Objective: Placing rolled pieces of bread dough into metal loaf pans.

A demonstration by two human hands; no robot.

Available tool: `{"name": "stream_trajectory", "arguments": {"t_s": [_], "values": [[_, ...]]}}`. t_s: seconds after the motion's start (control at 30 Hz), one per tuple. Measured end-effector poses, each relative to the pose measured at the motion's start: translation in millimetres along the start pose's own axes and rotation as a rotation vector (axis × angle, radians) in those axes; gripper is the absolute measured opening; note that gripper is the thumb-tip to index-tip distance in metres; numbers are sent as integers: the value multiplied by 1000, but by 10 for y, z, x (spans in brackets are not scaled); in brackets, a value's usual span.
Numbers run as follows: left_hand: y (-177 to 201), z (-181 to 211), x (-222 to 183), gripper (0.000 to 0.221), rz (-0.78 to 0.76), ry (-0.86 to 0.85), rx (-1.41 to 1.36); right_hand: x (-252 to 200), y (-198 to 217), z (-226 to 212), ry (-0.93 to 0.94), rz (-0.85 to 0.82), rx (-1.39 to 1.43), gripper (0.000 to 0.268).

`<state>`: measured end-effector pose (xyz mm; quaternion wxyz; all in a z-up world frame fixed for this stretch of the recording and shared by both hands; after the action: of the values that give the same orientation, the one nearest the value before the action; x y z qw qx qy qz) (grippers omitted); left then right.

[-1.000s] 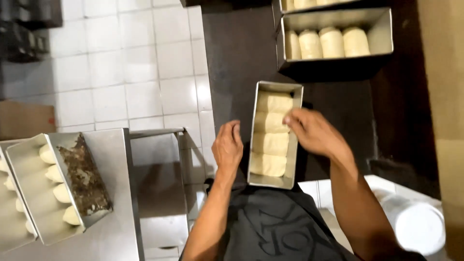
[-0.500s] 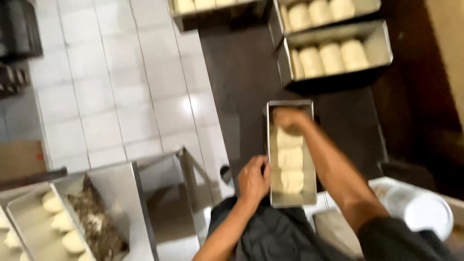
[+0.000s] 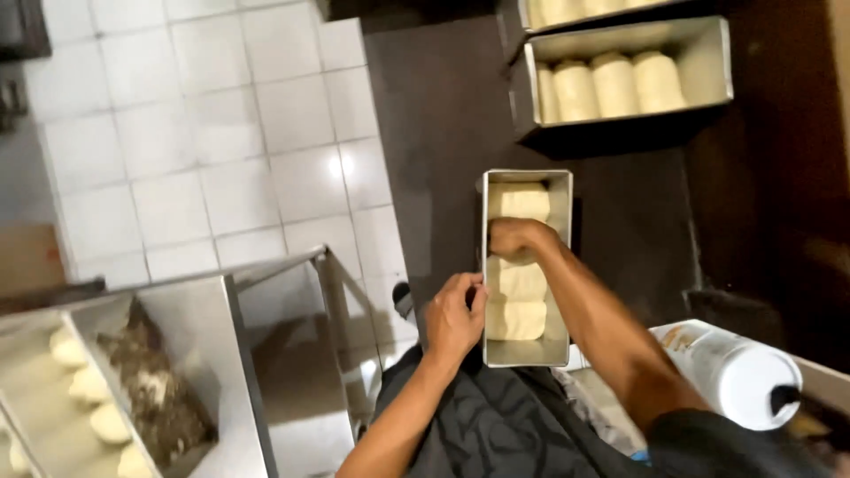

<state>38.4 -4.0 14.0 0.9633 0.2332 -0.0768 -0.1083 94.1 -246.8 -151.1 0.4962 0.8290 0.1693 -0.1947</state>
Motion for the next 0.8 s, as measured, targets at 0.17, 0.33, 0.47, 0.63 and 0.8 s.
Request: {"name": "stream_trajectory", "arguments": {"t_s": [0.17,0.33,0.47,0.63,0.8], "values": [[72,103,91,21,-86,179,3,-638,310,-327,-9,95,385,27],[68,113,71,20,-62,122,38,-655,-156,-341,-135,-109,39,26],[24,13,33,20,-28,114,13,-1091,-414,-407,-2,-153,94,30],[58,52,44,21,-81,155,36,-1473,52,-891,-175,-220,29,32],[-3,-39,-2,17,-85,69,51,-1338,-1461,10,39,-210,-113,27]]}}
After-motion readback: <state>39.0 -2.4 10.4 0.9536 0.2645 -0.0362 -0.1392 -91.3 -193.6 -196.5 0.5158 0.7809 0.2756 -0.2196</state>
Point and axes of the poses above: each hand's wrist, its own x-axis towards the middle knuckle, its own y-axis out of the back of the hand, z = x × y, the point moved 1 cm from there along x, towards the middle knuckle, and after that the axes turned 15 degrees about z, right-handed, at the moved point
